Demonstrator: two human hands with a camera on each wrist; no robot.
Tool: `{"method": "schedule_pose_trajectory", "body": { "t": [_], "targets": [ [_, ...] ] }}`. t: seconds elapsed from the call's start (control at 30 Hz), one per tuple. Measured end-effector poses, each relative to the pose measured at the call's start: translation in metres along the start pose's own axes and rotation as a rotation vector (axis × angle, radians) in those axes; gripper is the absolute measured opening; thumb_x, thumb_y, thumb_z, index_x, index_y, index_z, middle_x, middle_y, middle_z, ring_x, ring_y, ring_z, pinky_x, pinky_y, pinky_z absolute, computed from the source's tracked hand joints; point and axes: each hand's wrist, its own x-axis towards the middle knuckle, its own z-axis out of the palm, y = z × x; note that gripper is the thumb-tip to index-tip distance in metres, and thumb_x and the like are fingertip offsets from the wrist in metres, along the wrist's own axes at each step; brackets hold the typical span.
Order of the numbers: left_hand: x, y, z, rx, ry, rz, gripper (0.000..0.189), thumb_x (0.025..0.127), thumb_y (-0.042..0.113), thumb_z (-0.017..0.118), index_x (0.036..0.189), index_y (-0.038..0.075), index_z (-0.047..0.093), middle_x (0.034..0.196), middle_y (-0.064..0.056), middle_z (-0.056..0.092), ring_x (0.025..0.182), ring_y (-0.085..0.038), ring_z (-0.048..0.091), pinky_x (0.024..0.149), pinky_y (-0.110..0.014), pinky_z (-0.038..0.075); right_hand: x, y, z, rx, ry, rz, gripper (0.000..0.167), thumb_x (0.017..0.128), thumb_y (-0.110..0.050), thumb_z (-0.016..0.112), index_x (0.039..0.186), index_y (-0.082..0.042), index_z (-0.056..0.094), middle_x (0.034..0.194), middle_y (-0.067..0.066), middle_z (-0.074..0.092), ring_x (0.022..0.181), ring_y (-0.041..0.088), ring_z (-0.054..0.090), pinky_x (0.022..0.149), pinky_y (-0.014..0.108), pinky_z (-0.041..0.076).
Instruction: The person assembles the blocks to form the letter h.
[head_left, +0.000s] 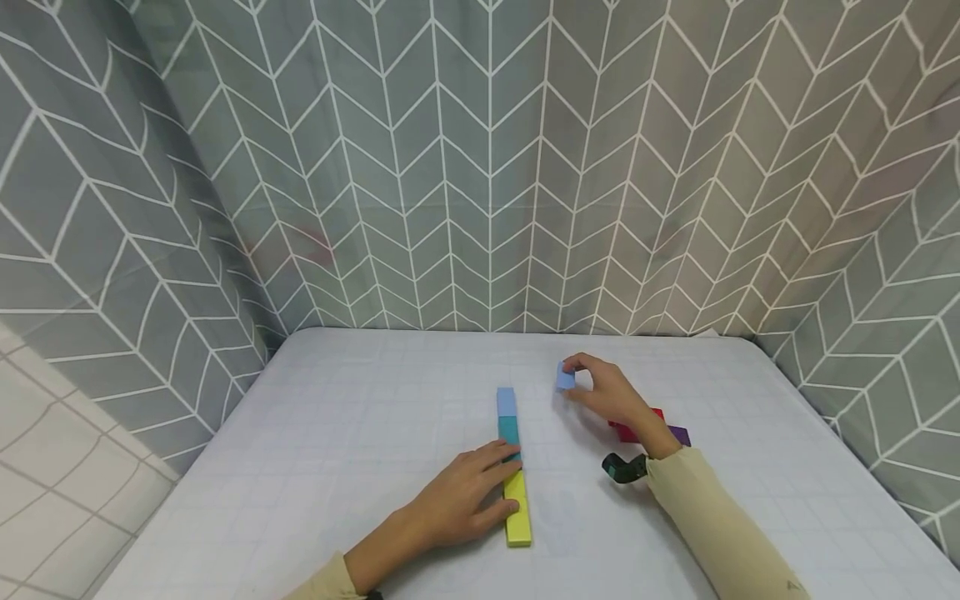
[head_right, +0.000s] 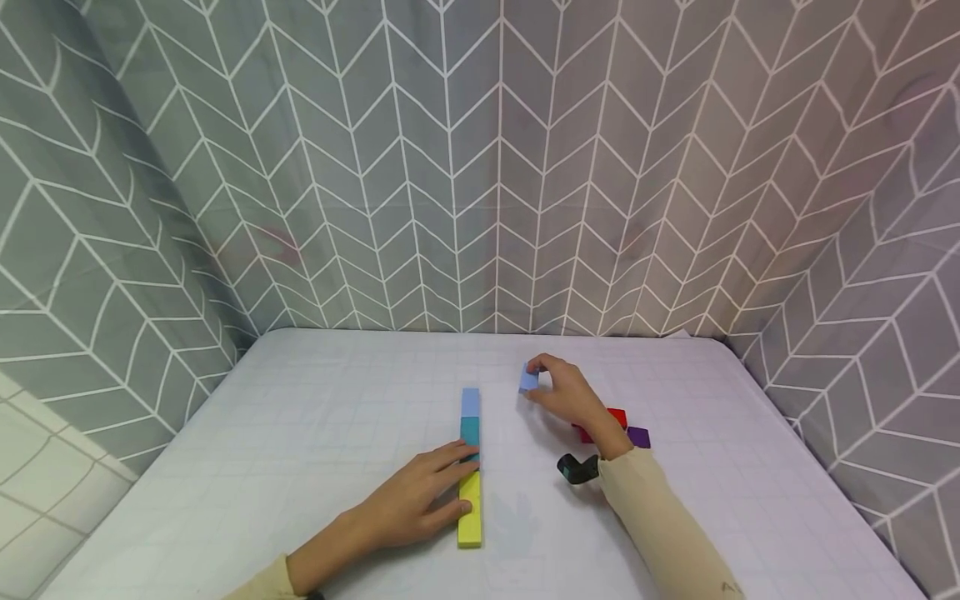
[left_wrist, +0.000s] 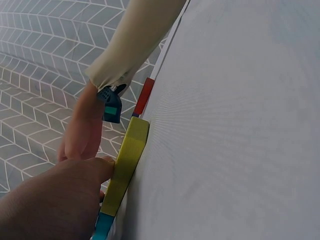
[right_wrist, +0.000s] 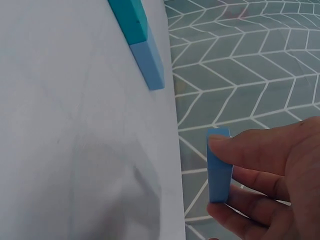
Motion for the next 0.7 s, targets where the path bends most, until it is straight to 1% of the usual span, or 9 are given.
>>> {"method": "schedule_pose_trajectory", "body": {
  "t": [0.1,0.2,0.4,0.7],
  "targets": [
    [-0.001,0.0,0.0,0.0,0.003,0.007,0.057,0.109,0.047,0.051,0.15,0.007,0.056,0.159,-0.006,0.045,0.149,-0.024,0.036,0.113,-0.048,0.041,0.005,-0.005,0.003,0.008,-0.003,-0.024,0.033,0.09,-0.001,0.078,0.119,0.004,0.064,0.12,0.018,0.068,0.119,0.042,0.061,0.105,0.063,0.043],
    [-0.001,0.0,-0.001,-0.001,0.009,0.012,0.057,0.109,0.047,0.051,0.15,0.007,0.056,0.159,-0.007,0.045,0.149,-0.025,0.036,0.113,-0.048,0.041,0.009,-0.01,0.005,0.013,-0.014,-0.026,0.033,0.09,-0.001,0.077,0.12,0.003,0.064,0.121,0.018,0.068,0.12,0.041,0.061,0.106,0.063,0.043],
    [-0.001,-0.001,0.0,0.001,0.008,0.009,0.057,0.109,0.047,0.05,0.151,0.008,0.055,0.159,-0.006,0.044,0.149,-0.025,0.036,0.113,-0.048,0.041,0.017,-0.017,0.007,0.01,-0.054,0.016,0.036,0.094,-0.007,0.076,0.126,0.002,0.063,0.126,0.018,0.067,0.124,0.04,0.059,0.106,0.064,0.043],
    [-0.001,0.0,0.001,0.0,0.004,0.0,0.057,0.109,0.047,0.051,0.151,0.009,0.055,0.159,-0.005,0.045,0.149,-0.025,0.036,0.113,-0.048,0.041,0.028,-0.018,0.016,0.025,-0.074,-0.004,0.037,0.094,-0.006,0.076,0.128,0.003,0.063,0.126,0.017,0.067,0.124,0.038,0.059,0.106,0.063,0.044]
  ]
}}
